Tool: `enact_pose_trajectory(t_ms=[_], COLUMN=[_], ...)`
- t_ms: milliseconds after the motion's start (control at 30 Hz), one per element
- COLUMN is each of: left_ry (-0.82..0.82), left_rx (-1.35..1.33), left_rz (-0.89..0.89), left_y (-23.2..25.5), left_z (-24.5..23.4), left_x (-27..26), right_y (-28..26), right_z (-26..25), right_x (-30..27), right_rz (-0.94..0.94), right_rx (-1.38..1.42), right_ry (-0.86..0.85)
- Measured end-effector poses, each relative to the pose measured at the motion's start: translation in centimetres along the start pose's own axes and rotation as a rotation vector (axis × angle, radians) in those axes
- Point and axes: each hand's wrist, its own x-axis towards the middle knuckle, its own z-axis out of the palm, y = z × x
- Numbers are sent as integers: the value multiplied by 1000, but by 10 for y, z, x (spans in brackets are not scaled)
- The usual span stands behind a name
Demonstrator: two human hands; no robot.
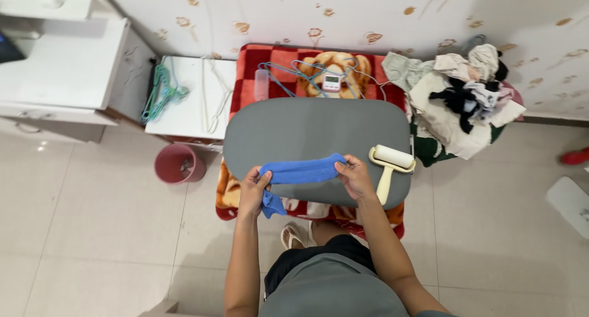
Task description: The person uses a lint roller to clean several small clothing items on an ironing board. They roll a blue sock, a white cloth, and a pink undergarment, then place each item aside after treatment.
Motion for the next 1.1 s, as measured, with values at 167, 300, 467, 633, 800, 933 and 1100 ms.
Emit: enact_pose_trajectory(t_ms=[167, 300, 467, 633, 800, 933, 1100], left_ry=[-23, -70, 9, -92, -125, -198, -113], left_rx=[167, 343, 186, -61, 11, 130, 20], left_rz=[163, 260, -23, -99, -149, -281, -321], left_y=[9, 22, -2, -46, -55, -44, -67], left_z=[51, 73, 66, 49, 65, 91, 83], left_x=[23, 37, 62, 82, 97, 101, 124], right_y=[-12, -29, -27, 3, 19, 27, 25], right_z=[-26, -33, -55, -65, -54, -48, -64], right_x=[15, 30, 56, 68, 74, 86, 97], right_rz=[-74, -352, 51, -6, -210, -299, 82], right_rx=[-77, -303, -101, 21, 51, -247, 439], right_ry=[18, -20, -61, 15, 384, 501, 350])
